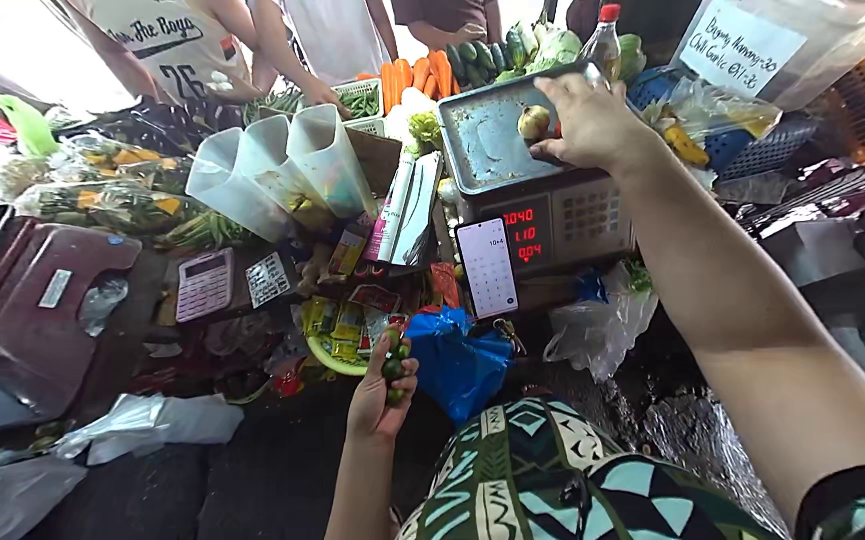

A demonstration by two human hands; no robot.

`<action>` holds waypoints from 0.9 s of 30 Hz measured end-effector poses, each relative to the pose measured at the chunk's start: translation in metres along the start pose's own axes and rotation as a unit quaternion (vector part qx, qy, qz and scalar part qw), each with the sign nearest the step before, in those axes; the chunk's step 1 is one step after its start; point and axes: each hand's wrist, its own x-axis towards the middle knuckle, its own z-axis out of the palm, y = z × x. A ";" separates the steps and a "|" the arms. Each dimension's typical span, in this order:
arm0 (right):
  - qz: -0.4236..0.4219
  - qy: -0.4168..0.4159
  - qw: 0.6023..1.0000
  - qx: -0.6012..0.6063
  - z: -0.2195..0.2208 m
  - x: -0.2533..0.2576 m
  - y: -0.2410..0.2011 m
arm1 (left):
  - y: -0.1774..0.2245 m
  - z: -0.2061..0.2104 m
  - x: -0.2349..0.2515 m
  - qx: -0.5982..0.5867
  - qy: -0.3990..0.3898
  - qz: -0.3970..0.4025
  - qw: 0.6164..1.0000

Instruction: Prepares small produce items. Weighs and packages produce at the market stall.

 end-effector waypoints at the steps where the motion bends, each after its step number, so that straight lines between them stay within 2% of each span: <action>1: 0.015 -0.006 1.000 0.018 -0.001 -0.001 0.010 | -0.001 -0.002 0.000 -0.002 0.004 -0.001 1.000; 2: 0.023 -0.002 0.999 0.047 -0.002 -0.003 0.020 | -0.002 -0.004 0.000 -0.004 0.007 -0.002 1.000; 4: 0.031 0.063 0.986 0.152 -0.003 -0.018 0.040 | -0.002 -0.005 0.001 -0.010 0.016 -0.001 1.000; 5: 0.038 0.113 0.968 0.221 -0.003 -0.031 0.048 | -0.002 -0.006 0.001 -0.014 0.013 0.001 1.000; 7: 0.069 0.216 0.904 0.363 0.006 -0.067 0.058 | -0.002 -0.007 0.002 -0.018 0.015 0.007 1.000; 8: 0.089 0.247 0.877 0.403 0.014 -0.090 0.060 | -0.002 -0.007 0.003 -0.018 0.011 0.007 1.000; 9: 0.111 0.259 0.869 0.407 0.025 -0.112 0.061 | -0.003 -0.007 0.004 -0.016 0.009 0.008 1.000; 12: 0.186 0.180 0.915 0.310 0.060 -0.160 0.054 | -0.005 -0.005 0.008 -0.005 0.010 0.002 1.000; 15: 0.211 0.126 0.951 0.189 0.086 -0.164 0.048 | -0.006 0.002 0.011 0.008 0.004 -0.007 1.000; 17: 0.231 0.104 0.959 0.124 0.088 -0.159 0.044 | -0.006 0.008 0.014 0.010 -0.004 -0.010 1.000; 19: 0.246 0.079 0.959 0.117 0.081 -0.158 0.043 | -0.007 0.015 0.014 0.016 -0.008 -0.010 1.000; 23: 0.163 0.064 0.980 0.098 0.082 -0.170 0.028 | -0.010 0.021 0.017 0.012 -0.019 -0.007 1.000; 27: 0.155 0.020 0.984 0.080 0.096 -0.176 0.011 | -0.011 0.017 0.018 0.031 -0.011 -0.012 0.999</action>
